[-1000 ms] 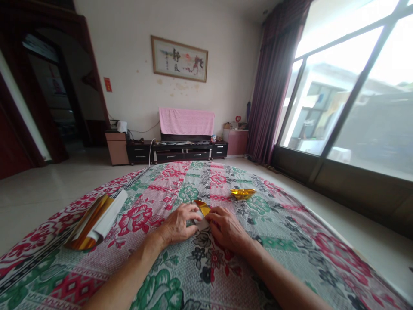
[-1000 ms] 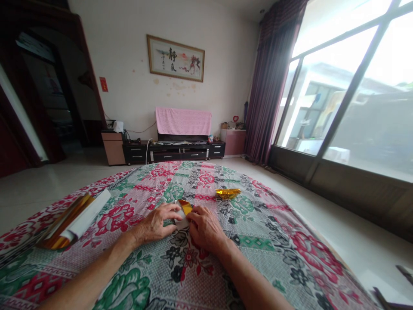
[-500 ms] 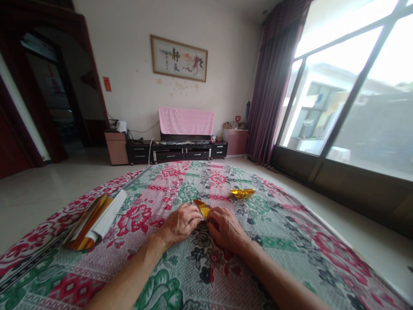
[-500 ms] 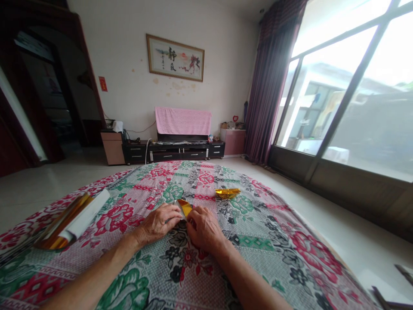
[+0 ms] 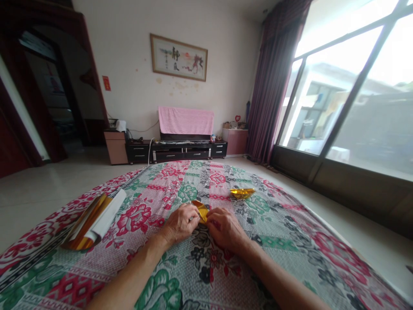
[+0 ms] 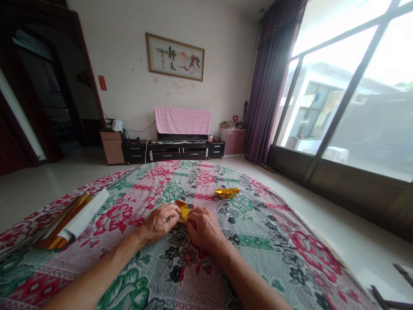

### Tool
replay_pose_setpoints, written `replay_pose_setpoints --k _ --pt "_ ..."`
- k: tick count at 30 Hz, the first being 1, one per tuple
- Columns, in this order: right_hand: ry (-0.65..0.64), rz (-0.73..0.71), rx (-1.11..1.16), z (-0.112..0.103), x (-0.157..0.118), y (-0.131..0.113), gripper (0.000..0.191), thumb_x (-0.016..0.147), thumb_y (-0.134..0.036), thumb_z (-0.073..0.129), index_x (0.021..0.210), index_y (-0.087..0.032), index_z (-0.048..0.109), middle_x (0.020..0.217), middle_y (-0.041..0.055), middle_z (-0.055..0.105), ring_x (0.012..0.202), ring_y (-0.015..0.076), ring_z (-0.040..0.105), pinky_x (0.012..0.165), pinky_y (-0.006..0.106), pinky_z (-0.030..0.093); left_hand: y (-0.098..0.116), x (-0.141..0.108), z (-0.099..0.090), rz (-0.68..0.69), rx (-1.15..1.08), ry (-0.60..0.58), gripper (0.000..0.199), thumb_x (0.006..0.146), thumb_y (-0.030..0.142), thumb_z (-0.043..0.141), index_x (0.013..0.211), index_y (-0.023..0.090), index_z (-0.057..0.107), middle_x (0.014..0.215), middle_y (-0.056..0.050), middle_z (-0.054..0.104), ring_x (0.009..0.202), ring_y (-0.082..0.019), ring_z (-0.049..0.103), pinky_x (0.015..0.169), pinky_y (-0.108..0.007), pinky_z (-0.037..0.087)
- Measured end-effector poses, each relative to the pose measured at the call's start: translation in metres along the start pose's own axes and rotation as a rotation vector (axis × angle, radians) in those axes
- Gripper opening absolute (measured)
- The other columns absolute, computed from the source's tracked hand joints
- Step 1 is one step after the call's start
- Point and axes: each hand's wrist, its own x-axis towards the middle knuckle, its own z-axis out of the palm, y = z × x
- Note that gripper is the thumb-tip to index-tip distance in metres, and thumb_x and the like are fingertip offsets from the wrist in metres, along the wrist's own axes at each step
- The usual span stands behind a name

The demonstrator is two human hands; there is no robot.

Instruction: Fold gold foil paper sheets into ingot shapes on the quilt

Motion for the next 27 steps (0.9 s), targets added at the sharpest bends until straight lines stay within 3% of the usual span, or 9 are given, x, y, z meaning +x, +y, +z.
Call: replay_pose_setpoints --k 5,27 --pt "0.001 0.030 -0.023 0.002 -0.001 -0.004 0.011 0.079 -0.014 0.052 0.077 -0.019 0.062 0.079 0.0017 0.062 0.079 0.0141 0.055 0.077 0.027 0.039 -0.004 0.000 0.001 -0.008 -0.014 0.034 0.019 0.077 0.013 0.052 0.061 0.018 0.060 0.082 -0.003 0.066 0.083 -0.016 0.057 0.082 -0.029 0.043" --pt "-0.002 0.095 -0.047 0.005 0.001 -0.008 0.006 0.078 -0.016 0.055 0.076 -0.019 0.060 0.082 0.0038 0.060 0.081 0.0160 0.053 0.077 0.028 0.038 0.001 -0.002 0.010 -0.056 0.140 0.065 0.014 0.075 0.010 0.046 0.063 0.018 0.048 0.074 -0.004 0.055 0.078 -0.017 0.051 0.075 -0.030 0.041"
